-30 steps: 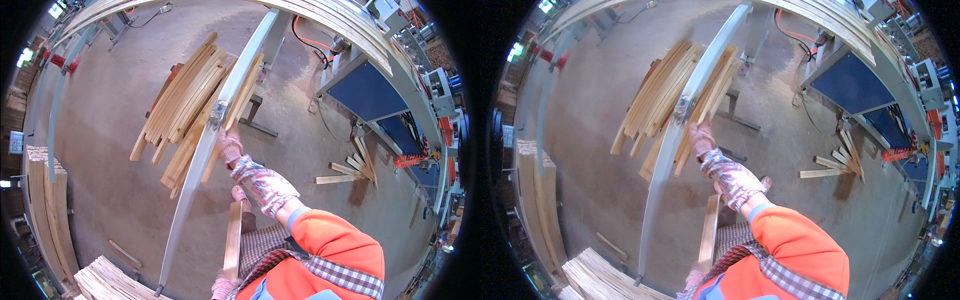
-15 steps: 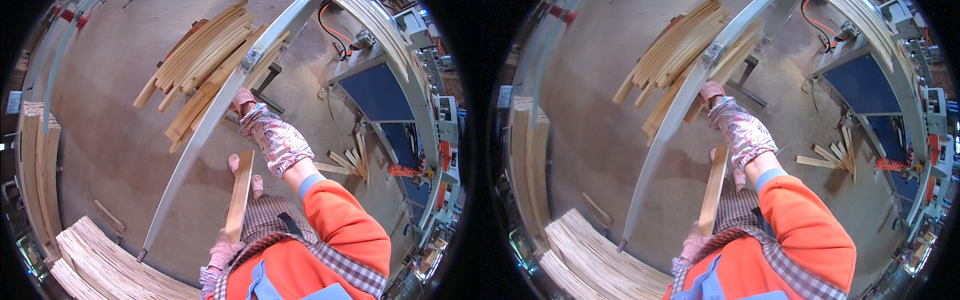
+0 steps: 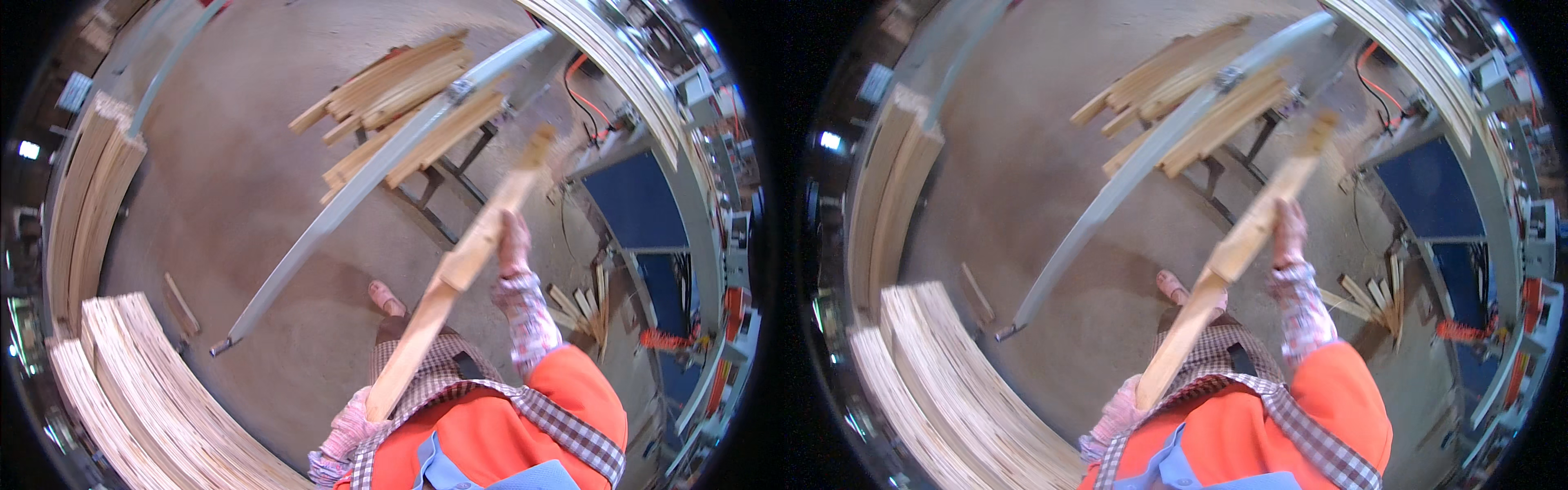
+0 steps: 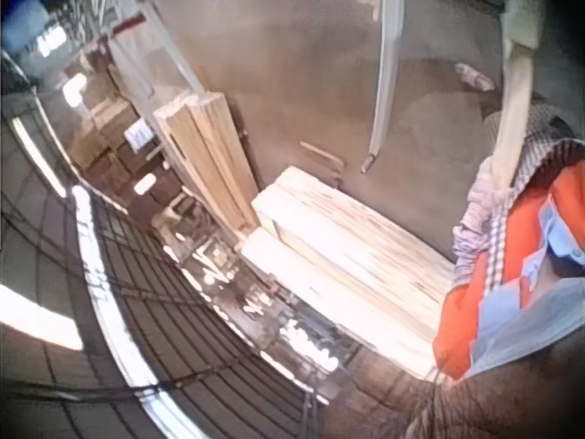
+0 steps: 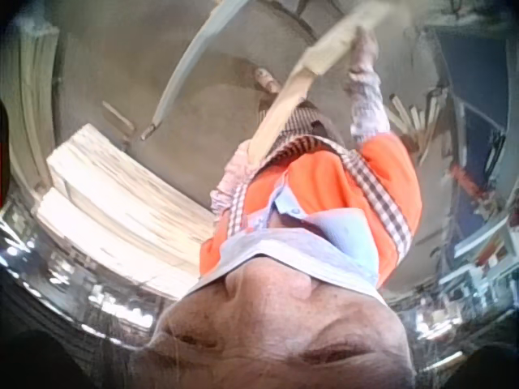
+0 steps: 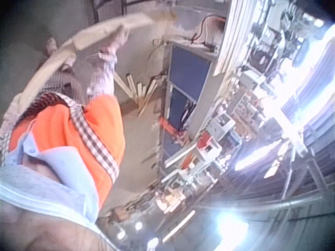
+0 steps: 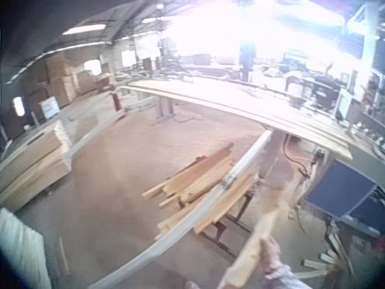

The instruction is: The person picks up wooden planks from the floor and a pile, then places them onto a conveyor belt. The person handles the planks one by one, aligning them on the belt as they move through the workshop.

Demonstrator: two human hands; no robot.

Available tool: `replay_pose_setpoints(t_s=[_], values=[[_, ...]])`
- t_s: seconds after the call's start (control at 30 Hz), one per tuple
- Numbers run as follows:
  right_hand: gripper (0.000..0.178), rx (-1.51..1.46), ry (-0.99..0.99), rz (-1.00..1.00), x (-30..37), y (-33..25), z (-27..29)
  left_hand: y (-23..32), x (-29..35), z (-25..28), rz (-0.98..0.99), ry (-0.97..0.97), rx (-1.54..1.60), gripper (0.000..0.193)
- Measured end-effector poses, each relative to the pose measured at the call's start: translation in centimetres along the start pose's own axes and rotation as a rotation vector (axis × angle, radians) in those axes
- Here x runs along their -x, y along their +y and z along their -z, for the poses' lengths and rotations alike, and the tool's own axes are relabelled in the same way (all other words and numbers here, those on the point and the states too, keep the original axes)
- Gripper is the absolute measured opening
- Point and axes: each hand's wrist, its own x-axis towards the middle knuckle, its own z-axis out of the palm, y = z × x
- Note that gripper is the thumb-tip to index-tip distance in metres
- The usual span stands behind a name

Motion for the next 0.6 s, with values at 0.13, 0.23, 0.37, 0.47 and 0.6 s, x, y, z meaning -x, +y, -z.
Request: replay_pose_setpoints(t_s=[0.13,0.23,0.37,0.47,0.6], values=[[0.047,-0.31,0.135,0.045,6.2,-4.3,4.2,2.3,2.7,3.7,-0.1,-0.036,-0.078,0.084],[0.058,-0.322,-0.161,0.336,8.2,-9.9,2.8,1.8,4.6,7.3,-0.28,0.091,-0.172,0.08],[0.067,-0.377,-0.229,0.496,9.6,-15.7,-1.8,-1.9,9.1,10.0,-0.387,0.485,0.019,0.076],[0.067,-0.357,-0.332,0.493,15.9,-17.8,-8.0,-4.1,14.1,10.3,-0.356,0.728,0.277,0.063],[0.062,-0.362,-0.668,0.234,19.8,-19.0,-11.4,-1.0,16.9,9.6,-0.406,0.826,0.752,0.044]])
